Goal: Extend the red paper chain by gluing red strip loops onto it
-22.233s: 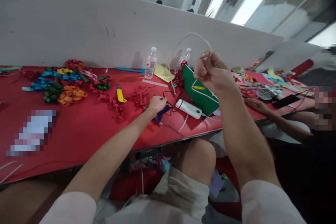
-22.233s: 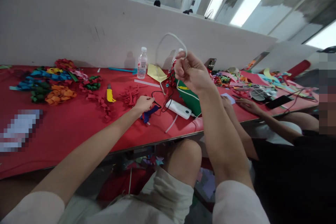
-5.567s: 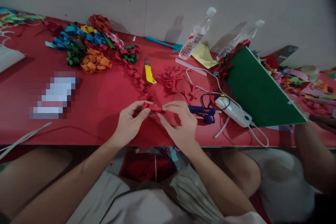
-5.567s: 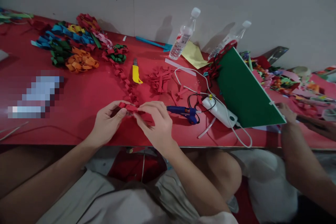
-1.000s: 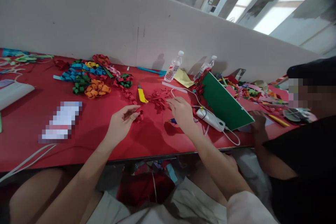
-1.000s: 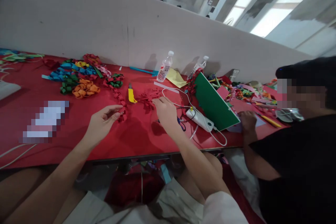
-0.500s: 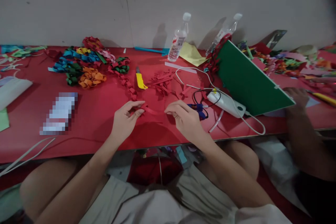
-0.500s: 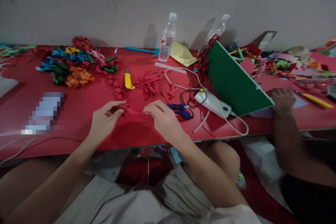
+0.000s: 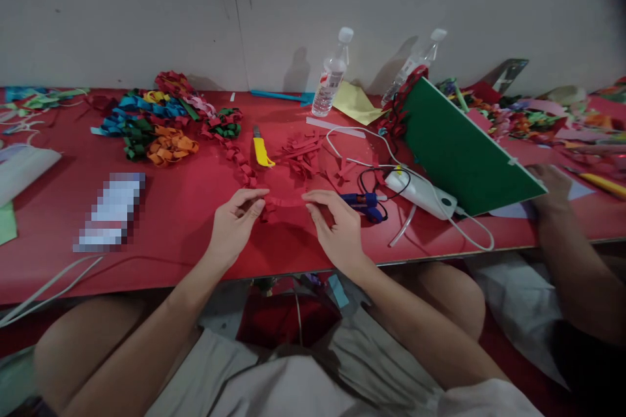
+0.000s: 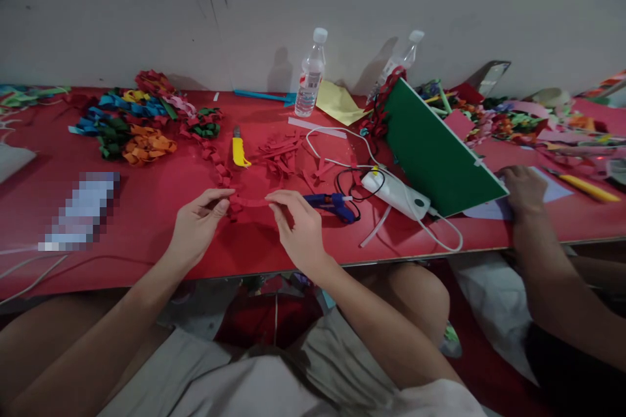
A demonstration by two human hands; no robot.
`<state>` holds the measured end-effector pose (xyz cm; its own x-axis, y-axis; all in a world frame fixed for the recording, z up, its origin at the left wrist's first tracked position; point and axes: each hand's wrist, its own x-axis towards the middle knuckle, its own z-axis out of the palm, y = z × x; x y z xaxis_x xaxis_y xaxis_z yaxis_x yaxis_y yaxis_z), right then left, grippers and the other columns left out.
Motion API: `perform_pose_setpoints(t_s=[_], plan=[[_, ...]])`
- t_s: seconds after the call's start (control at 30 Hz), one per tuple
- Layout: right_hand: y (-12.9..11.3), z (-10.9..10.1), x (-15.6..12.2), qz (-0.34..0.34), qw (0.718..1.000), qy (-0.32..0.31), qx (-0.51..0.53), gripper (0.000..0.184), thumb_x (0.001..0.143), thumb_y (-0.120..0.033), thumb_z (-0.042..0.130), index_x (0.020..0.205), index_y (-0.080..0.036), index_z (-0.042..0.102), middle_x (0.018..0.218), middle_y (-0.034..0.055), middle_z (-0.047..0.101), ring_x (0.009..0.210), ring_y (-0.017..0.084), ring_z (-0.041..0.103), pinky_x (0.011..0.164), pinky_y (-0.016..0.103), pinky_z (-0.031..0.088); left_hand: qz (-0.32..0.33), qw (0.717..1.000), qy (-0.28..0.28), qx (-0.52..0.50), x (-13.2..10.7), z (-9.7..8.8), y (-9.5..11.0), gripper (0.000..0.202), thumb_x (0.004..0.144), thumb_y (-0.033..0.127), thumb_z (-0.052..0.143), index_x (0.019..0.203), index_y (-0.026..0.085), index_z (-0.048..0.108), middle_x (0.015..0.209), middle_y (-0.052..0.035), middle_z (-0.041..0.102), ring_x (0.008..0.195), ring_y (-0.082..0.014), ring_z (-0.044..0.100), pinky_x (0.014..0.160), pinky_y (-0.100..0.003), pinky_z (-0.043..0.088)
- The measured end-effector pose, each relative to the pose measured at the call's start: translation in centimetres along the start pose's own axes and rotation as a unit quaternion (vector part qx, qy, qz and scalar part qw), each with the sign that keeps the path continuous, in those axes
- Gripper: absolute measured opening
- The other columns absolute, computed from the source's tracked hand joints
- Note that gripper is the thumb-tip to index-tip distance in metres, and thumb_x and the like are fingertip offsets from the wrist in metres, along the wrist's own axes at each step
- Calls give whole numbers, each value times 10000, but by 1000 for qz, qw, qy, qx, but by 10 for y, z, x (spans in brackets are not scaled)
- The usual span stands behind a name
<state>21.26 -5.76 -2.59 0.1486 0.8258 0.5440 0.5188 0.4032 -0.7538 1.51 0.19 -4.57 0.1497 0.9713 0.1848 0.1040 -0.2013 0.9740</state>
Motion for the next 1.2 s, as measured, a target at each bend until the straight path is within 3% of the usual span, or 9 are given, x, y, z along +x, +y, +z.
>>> perform_pose_setpoints(t_s=[0.13,0.23,0.33,0.5,0.67,0.83,1.0,1.13,1.2], plan=[[-2,1,-2,35,996,6,87,109,944,-205,569,990,-225,666,1027,60,700,952,171,686,887,347,571,23,999,-20,-13,-3,5,3,343,833,381,733,1150,252,704,1089,-56,649,1018,-157,620,886,-265,504],[-3,7,-4,112,977,0,179,108,926,-261,599,1025,-223,618,1051,67,695,885,157,701,852,331,596,-38,992,-4,-123,-4,11,0,438,792,367,774,1203,260,663,1054,-38,664,962,-129,626,844,-237,515],[0,15,-7,163,956,1,242,260,881,-315,654,1084,-235,512,1083,83,716,962,176,708,886,348,591,-87,976,21,-199,-7,15,-3,432,753,378,803,1145,245,682,1074,-45,675,863,-108,634,748,-212,520],[2,26,-12,183,949,14,257,276,845,-328,685,1051,-227,533,1029,73,735,928,171,709,865,328,590,-40,991,-2,-130,-15,19,-5,287,793,373,777,1025,210,731,997,-57,709,888,-142,653,796,-243,530],[-3,26,-18,139,973,20,183,202,922,-274,593,1089,-216,693,1083,75,728,991,174,697,884,308,573,126,991,-37,24,-21,22,-2,286,840,331,739,1107,228,753,946,-52,696,868,-145,647,771,-236,526],[1,22,-20,75,996,27,46,249,934,-220,571,1127,-243,728,988,41,765,799,151,708,754,272,585,213,973,-51,75,-26,24,5,315,874,277,703,1188,249,720,915,-39,669,816,-113,632,732,-202,518],[4,16,-18,-58,997,-25,-38,416,969,-108,436,1274,-261,674,1029,63,725,916,145,686,854,265,563,169,981,-32,86,-30,25,5,352,879,284,698,1225,224,686,887,-30,695,768,-103,650,732,-203,541],[-2,14,-18,-83,993,-70,-46,482,975,-75,391,1379,-245,592,1049,94,625,940,132,637,841,254,551,82,994,63,46,-29,27,-1,372,836,352,735,1161,185,665,911,-41,723,786,-114,695,648,-172,546],[-4,14,-19,-76,994,-73,-41,482,975,-71,386,1355,-262,613,1060,91,594,960,132,630,842,260,556,74,995,63,34,-28,26,-3,316,842,368,720,1092,179,685,933,-55,739,808,-127,710,657,-182,559]])
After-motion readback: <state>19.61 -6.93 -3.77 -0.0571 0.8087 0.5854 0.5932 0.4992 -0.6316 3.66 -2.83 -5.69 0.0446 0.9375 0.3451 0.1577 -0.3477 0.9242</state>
